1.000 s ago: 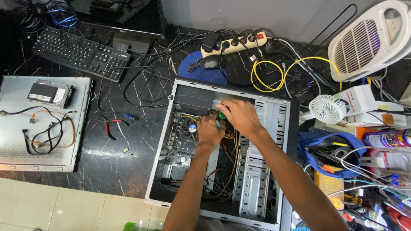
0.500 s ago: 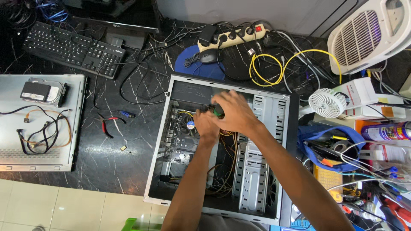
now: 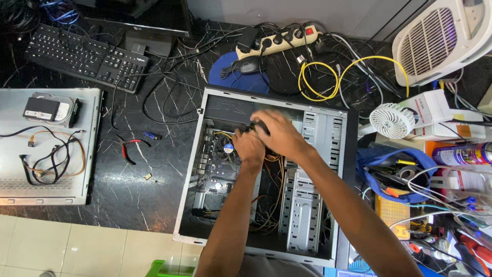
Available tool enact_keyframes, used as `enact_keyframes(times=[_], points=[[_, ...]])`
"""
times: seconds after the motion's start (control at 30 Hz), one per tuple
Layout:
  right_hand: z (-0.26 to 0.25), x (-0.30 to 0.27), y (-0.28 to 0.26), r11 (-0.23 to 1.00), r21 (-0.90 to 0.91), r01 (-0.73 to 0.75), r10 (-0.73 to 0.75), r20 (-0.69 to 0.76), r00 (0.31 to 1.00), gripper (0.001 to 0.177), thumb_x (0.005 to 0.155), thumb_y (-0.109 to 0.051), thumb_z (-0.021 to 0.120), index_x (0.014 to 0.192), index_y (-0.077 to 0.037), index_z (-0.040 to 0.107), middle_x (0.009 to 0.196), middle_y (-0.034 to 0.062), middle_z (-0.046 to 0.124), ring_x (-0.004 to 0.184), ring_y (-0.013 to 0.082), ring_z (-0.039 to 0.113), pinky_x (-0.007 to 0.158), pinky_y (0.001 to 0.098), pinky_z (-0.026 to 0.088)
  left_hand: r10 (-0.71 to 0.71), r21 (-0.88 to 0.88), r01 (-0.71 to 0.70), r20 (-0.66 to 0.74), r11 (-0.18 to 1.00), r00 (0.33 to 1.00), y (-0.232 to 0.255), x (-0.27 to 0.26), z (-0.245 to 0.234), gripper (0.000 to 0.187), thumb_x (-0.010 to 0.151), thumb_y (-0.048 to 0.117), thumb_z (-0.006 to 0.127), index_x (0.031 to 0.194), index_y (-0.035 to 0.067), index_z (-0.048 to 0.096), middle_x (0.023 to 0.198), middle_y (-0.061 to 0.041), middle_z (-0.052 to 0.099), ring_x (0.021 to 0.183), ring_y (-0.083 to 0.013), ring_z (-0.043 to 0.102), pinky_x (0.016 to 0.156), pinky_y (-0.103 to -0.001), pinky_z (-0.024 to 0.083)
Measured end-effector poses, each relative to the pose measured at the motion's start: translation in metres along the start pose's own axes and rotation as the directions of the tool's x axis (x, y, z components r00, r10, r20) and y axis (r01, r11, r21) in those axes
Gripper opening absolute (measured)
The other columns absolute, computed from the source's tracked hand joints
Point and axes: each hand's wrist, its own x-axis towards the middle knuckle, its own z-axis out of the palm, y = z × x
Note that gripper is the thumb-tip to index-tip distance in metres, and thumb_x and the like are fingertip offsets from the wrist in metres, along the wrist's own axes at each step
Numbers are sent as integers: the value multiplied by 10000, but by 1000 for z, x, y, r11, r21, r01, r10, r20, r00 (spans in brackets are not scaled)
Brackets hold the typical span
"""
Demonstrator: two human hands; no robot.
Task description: The person uses a screwdriver to remove screws from the motherboard inside a computer case. They then lift the motherboard out of the case and place it on a blue mat. The person proceeds to disconnect various cables from the motherboard and the power supply unit.
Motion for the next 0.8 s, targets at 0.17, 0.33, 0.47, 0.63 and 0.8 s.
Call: enact_keyframes(times=[0.17,0.33,0.47,0.63,0.8], points=[[-7,-6,-7,988,-154,-18,13,-31,999,303,1110,-404,718,1303,-171,710,1086,133,785,1017,376,769,823,507,608,-3,2,3,-7,1000,1000,-4,3,26,333,1043,261,598,940,119,881,975,-152,868,1374,-412,636,1171,-541,374],[-10,-5,-8,999,-35,-20,20,7,1000,267,1120,-281,663,1351,-152,698,1191,195,785,1094,438,756,851,538,603,-37,-4,37,-32,999,999,13,-5,-15,281,1003,286,697,912,99,886,948,-170,853,1346,-392,627,1161,-516,371],[-18,-13,-17,990,-125,-60,62,16,998,366,1103,-446,711,1309,-144,719,1211,184,800,1142,405,738,902,537,597,-58,-57,59,11,997,998,4,-5,2,248,1059,226,694,1035,71,886,963,-141,840,1374,-372,636,1220,-485,374],[-14,-7,-3,1000,21,-11,11,-26,1000,197,1178,-247,631,1327,-133,693,1233,191,755,1110,441,750,900,548,610,-22,-43,21,-30,999,999,1,7,26,208,975,236,765,941,68,882,956,-197,845,1353,-451,633,1149,-549,405],[-12,-9,-2,991,-131,-2,-7,-71,997,311,1231,-345,644,1403,-98,718,1128,198,797,863,331,787,759,467,651,-43,23,42,17,999,999,0,11,29,145,968,210,769,921,115,868,951,-143,825,1357,-400,620,1113,-521,395]])
